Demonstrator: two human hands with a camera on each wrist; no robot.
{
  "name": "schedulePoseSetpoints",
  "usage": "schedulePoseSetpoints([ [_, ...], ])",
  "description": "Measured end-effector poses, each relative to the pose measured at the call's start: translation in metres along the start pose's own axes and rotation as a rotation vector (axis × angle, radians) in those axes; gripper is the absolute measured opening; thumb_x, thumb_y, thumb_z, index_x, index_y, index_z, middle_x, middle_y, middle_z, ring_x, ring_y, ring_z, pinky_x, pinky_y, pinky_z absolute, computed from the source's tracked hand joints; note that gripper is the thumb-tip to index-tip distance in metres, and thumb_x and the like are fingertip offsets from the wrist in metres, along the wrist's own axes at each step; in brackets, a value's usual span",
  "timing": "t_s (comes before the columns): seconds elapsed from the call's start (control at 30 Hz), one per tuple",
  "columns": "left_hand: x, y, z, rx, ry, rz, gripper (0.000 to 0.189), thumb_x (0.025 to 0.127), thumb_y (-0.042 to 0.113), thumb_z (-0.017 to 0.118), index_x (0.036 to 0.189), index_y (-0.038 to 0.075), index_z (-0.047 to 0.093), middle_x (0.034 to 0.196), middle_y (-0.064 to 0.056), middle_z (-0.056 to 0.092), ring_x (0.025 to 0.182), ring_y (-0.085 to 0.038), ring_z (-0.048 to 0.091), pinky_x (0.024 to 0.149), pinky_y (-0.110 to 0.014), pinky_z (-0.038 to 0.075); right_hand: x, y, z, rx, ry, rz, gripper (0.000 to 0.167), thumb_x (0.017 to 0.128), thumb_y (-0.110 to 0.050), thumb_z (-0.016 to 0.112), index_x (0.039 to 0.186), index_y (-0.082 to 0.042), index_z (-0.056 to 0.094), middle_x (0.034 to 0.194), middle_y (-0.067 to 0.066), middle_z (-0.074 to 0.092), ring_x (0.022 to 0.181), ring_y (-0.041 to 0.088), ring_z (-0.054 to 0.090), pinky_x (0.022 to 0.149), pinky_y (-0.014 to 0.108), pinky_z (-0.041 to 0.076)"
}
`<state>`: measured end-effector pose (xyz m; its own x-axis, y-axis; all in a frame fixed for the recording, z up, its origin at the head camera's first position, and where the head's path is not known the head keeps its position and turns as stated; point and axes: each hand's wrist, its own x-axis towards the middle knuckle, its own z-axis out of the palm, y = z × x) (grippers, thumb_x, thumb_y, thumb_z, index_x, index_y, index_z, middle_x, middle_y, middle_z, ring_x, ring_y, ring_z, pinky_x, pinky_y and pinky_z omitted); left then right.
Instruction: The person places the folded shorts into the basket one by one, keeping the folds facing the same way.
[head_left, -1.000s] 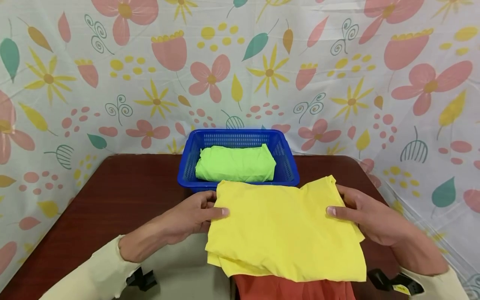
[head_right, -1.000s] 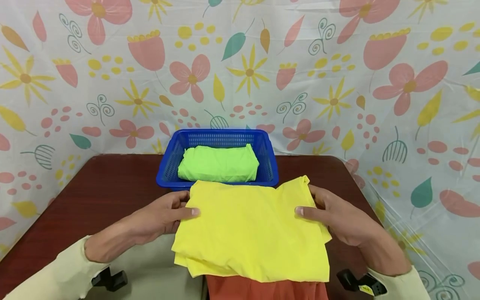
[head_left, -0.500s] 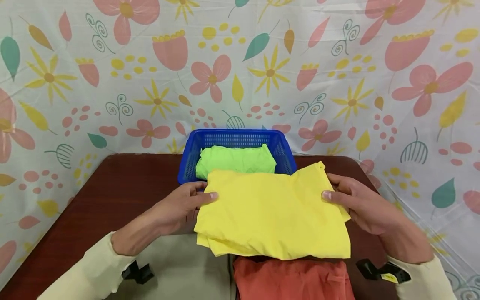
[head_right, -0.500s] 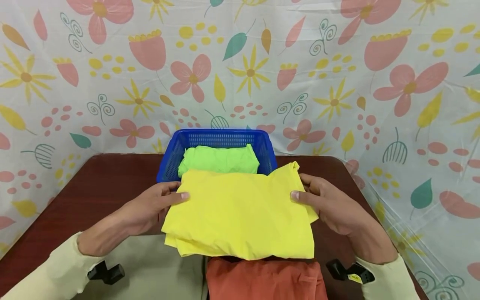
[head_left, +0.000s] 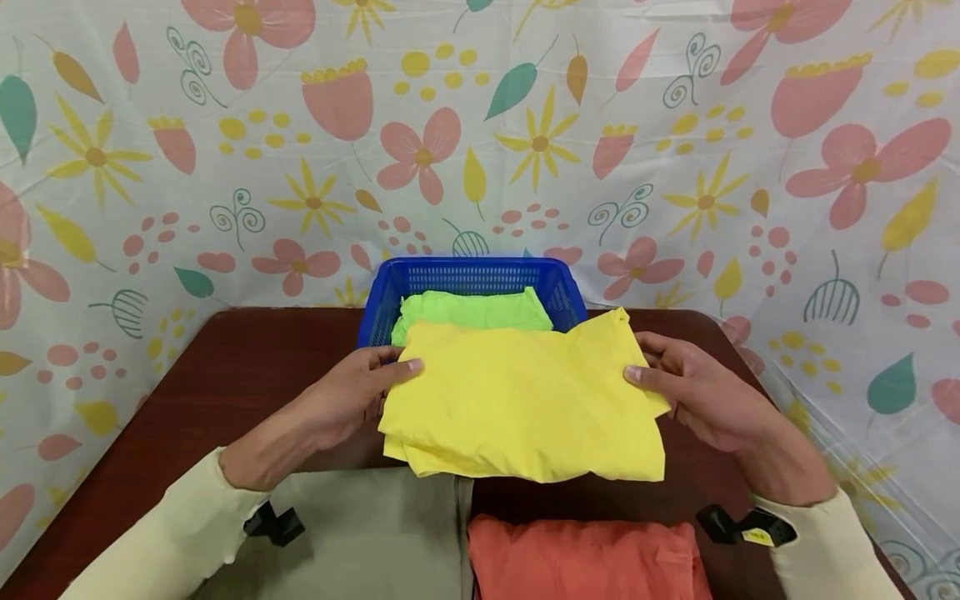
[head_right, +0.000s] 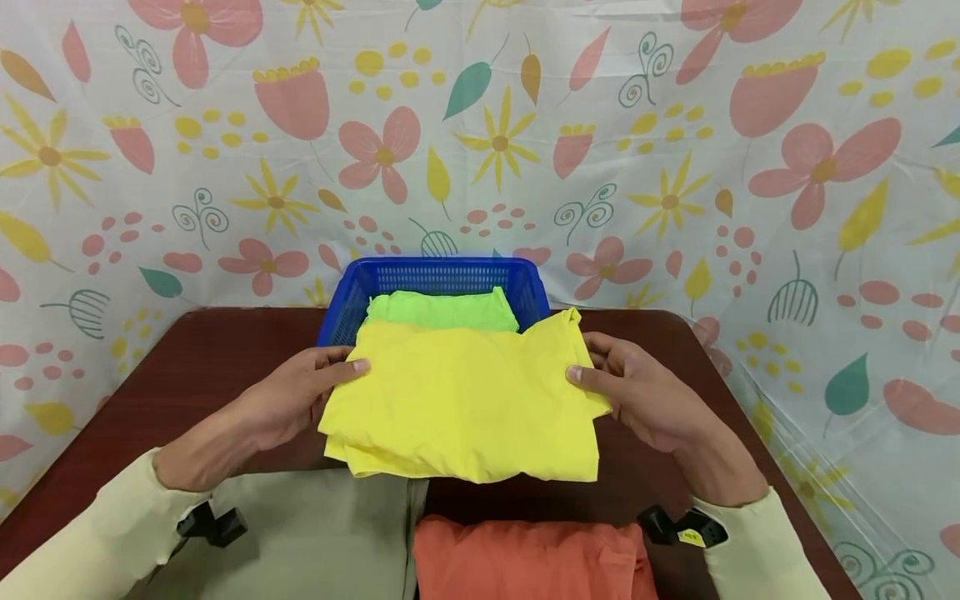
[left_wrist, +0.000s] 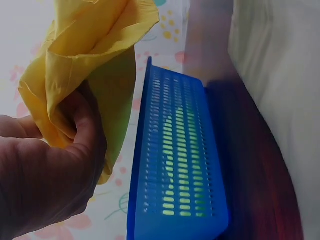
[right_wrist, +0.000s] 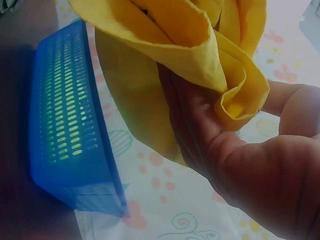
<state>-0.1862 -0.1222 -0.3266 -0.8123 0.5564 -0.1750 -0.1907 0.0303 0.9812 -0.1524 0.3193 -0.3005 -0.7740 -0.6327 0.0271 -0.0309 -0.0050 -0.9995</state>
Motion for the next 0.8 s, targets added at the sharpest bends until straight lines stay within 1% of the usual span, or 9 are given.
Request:
schedulePoseSetpoints([
  [0.13, 0.007, 0.005, -0.003, 0.065, 0.061, -0.029, 0.053, 0.110, 0.037, 0.060, 0.151, 0.005, 0.048, 0.112, -0.014, 0.075, 0.089, -0.024, 0.077, 0.081, -0.036, 0.063, 0.006, 0.004, -0.001, -0.019, 0.028, 0.000, 0.042, 0.115, -0.005, 0.040, 0.153, 0.007, 0.026, 0.124, 0.019, 0.070, 0.103, 0.032, 0.076, 0.081, 0.047, 0.064],
  [0.23, 0.013, 0.011, -0.007, 0.097, 0.102, -0.044, 0.051, 0.110, 0.038, 0.060, 0.147, 0.004, 0.051, 0.110, -0.014, 0.075, 0.088, -0.024, 0.077, 0.080, -0.035, 0.063, 0.014, 0.002, -0.002, -0.056, 0.062, 0.030, 0.045, 0.115, -0.008, 0.045, 0.153, 0.008, 0.026, 0.124, 0.020, 0.070, 0.105, 0.033, 0.076, 0.084, 0.049, 0.063],
  [0.37, 0.019, 0.016, -0.012, 0.098, 0.125, -0.039, 0.049, 0.111, 0.037, 0.059, 0.144, 0.002, 0.053, 0.114, -0.015, 0.076, 0.095, -0.027, 0.078, 0.084, -0.039, 0.064, 0.028, -0.004, -0.005, -0.087, 0.113, 0.080, 0.057, 0.114, -0.014, 0.051, 0.157, 0.008, 0.022, 0.127, 0.019, 0.070, 0.109, 0.032, 0.076, 0.088, 0.049, 0.061],
  [0.43, 0.022, 0.019, -0.015, 0.104, 0.134, -0.041, 0.048, 0.111, 0.037, 0.058, 0.144, 0.003, 0.054, 0.114, -0.014, 0.076, 0.095, -0.026, 0.078, 0.084, -0.038, 0.064, 0.036, -0.006, -0.008, -0.087, 0.139, 0.099, 0.060, 0.113, -0.016, 0.053, 0.159, 0.007, 0.022, 0.128, 0.018, 0.070, 0.110, 0.030, 0.075, 0.089, 0.048, 0.061],
  [0.63, 0.033, 0.030, -0.023, 0.151, 0.179, -0.051, 0.046, 0.111, 0.037, 0.057, 0.141, 0.002, 0.056, 0.106, -0.009, 0.076, 0.091, -0.022, 0.077, 0.080, -0.032, 0.063, 0.057, -0.007, -0.014, -0.105, 0.197, 0.144, 0.060, 0.112, -0.020, 0.056, 0.157, 0.007, 0.027, 0.125, 0.014, 0.070, 0.109, 0.026, 0.076, 0.090, 0.041, 0.062],
  [0.8, 0.043, 0.038, -0.028, 0.178, 0.217, -0.063, 0.046, 0.111, 0.039, 0.057, 0.138, 0.002, 0.057, 0.102, -0.007, 0.074, 0.090, -0.021, 0.074, 0.081, -0.032, 0.061, 0.072, -0.011, -0.019, -0.133, 0.251, 0.168, 0.059, 0.112, -0.022, 0.056, 0.157, 0.006, 0.029, 0.120, 0.009, 0.072, 0.105, 0.021, 0.076, 0.088, 0.036, 0.063],
])
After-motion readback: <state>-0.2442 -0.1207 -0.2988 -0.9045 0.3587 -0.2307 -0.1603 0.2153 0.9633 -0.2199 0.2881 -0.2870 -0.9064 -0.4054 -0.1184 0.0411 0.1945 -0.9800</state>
